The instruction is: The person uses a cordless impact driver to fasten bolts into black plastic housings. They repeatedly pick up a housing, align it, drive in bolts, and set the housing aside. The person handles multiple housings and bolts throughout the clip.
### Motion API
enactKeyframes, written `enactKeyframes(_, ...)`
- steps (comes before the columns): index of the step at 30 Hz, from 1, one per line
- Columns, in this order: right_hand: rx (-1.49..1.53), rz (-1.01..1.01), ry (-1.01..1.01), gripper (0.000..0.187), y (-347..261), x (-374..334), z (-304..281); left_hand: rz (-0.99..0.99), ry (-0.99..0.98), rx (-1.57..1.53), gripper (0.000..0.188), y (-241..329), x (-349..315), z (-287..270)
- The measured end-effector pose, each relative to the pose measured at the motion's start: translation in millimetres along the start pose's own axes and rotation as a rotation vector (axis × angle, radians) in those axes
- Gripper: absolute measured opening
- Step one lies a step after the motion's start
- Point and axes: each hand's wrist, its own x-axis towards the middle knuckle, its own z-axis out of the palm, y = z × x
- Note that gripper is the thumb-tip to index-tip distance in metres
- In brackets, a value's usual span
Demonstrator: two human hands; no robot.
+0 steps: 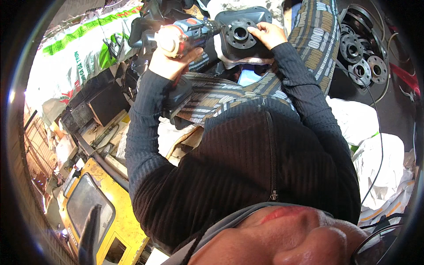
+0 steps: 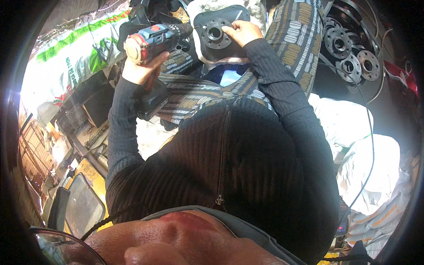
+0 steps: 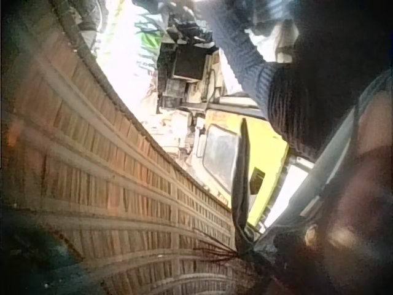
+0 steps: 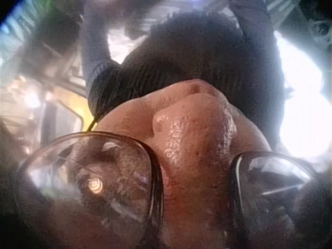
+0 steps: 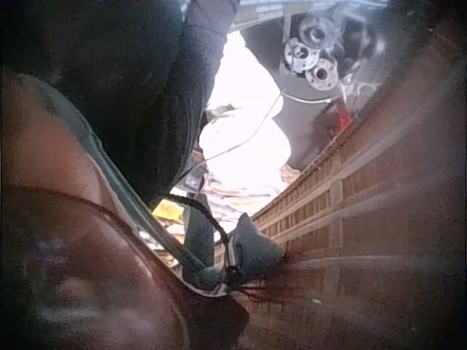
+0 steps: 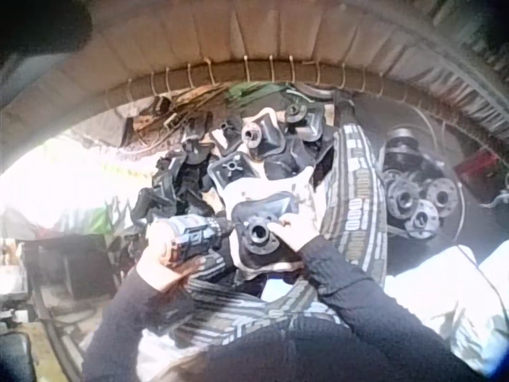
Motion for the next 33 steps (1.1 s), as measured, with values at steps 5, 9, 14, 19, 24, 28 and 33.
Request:
enactKeyframes(5, 0.009, -0.009, -0.01, 0.051, -1.9, 0.1, -0.6, -0.148, -0.077, -0.048, 0.034, 6.2, 6.0, 1.2)
enactKeyframes(9, 0.004, -0.011, -0.01, 0.049, -2.9, -0.1, -2.1, -0.203, -0.096, -0.082, 0.033, 11.1, 5.8, 1.7)
enactKeyframes(14, 0.026, -0.004, -0.012, 0.048, -2.5, -1.1, -2.0, -0.193, -0.085, -0.097, 0.037, 10.9, 5.4, 5.9)
enactKeyframes(19, 0.035, -0.006, 0.007, 0.048, -1.8, -1.3, -0.6, -0.118, -0.065, -0.172, 0.038, 4.8, 9.0, 8.7)
enactKeyframes(24, 0.019, -0.003, -0.004, 0.049, -2.3, -1.6, -1.5, -0.139, -0.122, -0.179, 0.035, 2.2, 13.3, 1.1)
enactKeyframes(28, 0.038, 0.002, -0.002, 0.05, -3.3, -2.4, -1.6, -0.01, -0.116, 0.064, 0.042, 2.5, 19.6, -3.3)
enactKeyframes(33, 0.03, -0.015, 0.023, 0.049, -2.5, -2.5, 0.5, 0.188, -0.143, 0.489, 0.048, 2.9, 36.5, -6.1)
